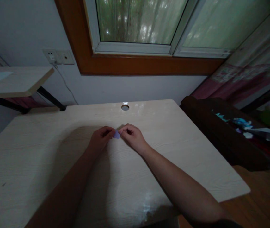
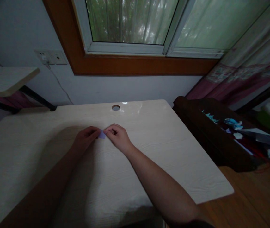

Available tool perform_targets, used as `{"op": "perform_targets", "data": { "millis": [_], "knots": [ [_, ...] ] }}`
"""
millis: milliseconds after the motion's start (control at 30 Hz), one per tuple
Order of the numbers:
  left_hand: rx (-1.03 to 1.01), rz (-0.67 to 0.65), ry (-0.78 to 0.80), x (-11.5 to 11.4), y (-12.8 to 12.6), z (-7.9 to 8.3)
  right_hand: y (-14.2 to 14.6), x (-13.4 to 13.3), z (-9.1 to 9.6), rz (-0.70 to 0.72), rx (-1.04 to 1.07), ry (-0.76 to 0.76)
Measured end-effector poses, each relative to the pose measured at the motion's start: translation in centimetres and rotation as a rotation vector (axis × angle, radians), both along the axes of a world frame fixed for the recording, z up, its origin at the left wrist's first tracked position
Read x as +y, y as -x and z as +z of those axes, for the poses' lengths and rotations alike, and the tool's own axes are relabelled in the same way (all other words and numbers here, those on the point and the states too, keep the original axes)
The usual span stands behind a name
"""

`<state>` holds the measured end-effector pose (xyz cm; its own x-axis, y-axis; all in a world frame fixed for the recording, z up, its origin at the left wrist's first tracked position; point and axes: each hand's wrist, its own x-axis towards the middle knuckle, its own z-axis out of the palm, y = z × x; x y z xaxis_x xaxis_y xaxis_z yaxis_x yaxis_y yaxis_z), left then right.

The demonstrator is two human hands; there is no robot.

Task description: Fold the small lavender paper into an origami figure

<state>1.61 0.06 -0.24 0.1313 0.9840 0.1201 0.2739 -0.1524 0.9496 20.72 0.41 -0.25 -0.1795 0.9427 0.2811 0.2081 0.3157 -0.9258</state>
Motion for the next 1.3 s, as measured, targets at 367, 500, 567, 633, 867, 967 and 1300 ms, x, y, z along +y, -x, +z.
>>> {"op": "perform_targets", "data": {
  "millis": [367,500,567,633,867,967,1300],
  "knots": [
    [0.023,0.108,-0.019,-0.3,0.1,0.3,0.2,0.0,-0.1,0.015,-0.022,-0.019],
    [0.034,0.068,-0.065,-0.3,-0.1,0.6,0.3,0.0,-0.1,0.041,-0.071,-0.037],
    [0.044,0.051,-0.126,-0.1,-0.2,0.6,0.2,0.0,-0.1,0.040,-0.079,-0.038],
    [0.041,0.032,-0.168,0.0,-0.1,0.7,0.2,0.0,-0.1,0.045,-0.079,-0.036],
    [0.069,0.000,-0.152,0.1,0.0,0.7,0.3,0.1,-0.2,0.094,-0.066,-0.017],
    [0.059,0.034,-0.127,0.1,0.1,0.7,0.3,0.1,-0.3,0.082,-0.069,-0.001],
    [0.036,0.113,-0.026,0.2,0.1,1.1,0.3,0.2,-0.4,0.077,-0.011,0.083]
  ]
}}
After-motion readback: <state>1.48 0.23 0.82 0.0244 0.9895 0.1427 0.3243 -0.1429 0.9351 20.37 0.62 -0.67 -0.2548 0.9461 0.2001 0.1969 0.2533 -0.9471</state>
